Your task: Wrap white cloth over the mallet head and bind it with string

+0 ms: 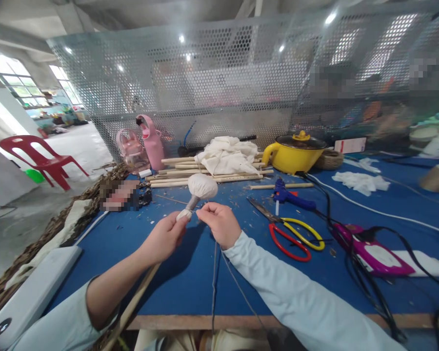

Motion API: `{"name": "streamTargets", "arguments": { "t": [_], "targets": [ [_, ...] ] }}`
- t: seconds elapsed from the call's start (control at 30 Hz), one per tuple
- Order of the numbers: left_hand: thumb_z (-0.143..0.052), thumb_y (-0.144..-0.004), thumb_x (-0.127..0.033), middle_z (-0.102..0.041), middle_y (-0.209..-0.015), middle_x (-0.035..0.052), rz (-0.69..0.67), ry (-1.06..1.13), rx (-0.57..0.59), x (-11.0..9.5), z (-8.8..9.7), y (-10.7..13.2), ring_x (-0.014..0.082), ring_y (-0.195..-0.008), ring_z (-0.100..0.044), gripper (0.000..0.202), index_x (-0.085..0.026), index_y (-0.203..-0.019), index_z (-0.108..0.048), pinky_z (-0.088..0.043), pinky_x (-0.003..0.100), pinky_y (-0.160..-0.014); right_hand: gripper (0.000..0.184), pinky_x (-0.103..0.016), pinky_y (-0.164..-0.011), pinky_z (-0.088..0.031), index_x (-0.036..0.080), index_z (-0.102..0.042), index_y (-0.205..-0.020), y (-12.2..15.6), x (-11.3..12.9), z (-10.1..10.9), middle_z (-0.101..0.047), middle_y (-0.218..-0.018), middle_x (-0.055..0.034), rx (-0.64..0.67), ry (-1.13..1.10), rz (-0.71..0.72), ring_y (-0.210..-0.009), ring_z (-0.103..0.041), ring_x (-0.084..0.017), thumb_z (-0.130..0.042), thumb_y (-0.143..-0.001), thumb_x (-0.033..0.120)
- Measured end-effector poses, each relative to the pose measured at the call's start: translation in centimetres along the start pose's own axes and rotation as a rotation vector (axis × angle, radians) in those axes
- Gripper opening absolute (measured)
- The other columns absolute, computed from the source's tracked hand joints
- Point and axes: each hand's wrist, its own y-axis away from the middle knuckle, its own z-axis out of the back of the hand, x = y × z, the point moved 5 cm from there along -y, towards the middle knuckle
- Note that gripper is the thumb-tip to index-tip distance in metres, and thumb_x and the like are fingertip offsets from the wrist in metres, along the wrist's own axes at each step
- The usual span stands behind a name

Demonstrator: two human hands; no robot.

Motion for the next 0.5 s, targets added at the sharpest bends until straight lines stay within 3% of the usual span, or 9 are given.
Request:
{"name": "streamTargets", "arguments": {
  "t": [0.17,0.3,0.4,0.5],
  "targets": [
    [-0.044,-0.081,-0.055,-0.03,-0.055,-0.0088,0.165,0.32,0.111,-0.8,-0.7,0.6,0.0036,-0.038,-0.024,0.034,-0.021,-0.08,-0.04,-0.017,0.014,-0.034,0.029,-0.018,-0.03,-0.013,0.016,-0.05,-0.057,-0.3,-1.0,-0.8,-0.028,-0.036,0.0101,0.096,-0.203,-0.145,-0.031,-0.019,-0.003,-0.067,-0.063,0.04],
    [-0.045,-0.083,-0.051,-0.029,-0.054,-0.0099,0.195,0.574,0.275,-1.8,-1.4,1.2,0.0018,-0.035,-0.017,0.029,-0.022,-0.085,-0.042,-0.016,0.011,-0.032,0.031,-0.016,-0.029,-0.015,0.015,-0.053,-0.062,-0.6,-0.6,-1.1,-0.033,-0.038,0.0097,0.208,-0.289,-0.063,-0.031,-0.02,-0.002,-0.068,-0.065,0.042],
    [-0.043,-0.085,-0.045,-0.027,-0.053,-0.0097,0.261,0.727,0.42,-1.7,-1.8,1.5,0.0018,-0.035,-0.014,0.024,-0.021,-0.087,-0.045,-0.014,0.01,-0.03,0.033,-0.016,-0.029,-0.015,0.015,-0.056,-0.079,-0.6,-0.9,-1.0,-0.051,-0.051,0.006,0.3,-0.369,-0.047,-0.032,-0.022,-0.001,-0.071,-0.064,0.041],
    [-0.04,-0.087,-0.041,-0.027,-0.051,-0.009,0.395,0.854,0.654,-0.6,-2.5,1.5,0.003,-0.033,-0.016,0.023,-0.019,-0.086,-0.048,-0.016,0.011,-0.028,0.046,-0.016,-0.028,-0.01,0.018,-0.053,-0.098,-0.5,-1.8,-1.3,-0.053,-0.055,0.0065,0.44,-0.431,-0.151,-0.031,-0.018,-0.001,-0.073,-0.062,0.04]
  ]
}}
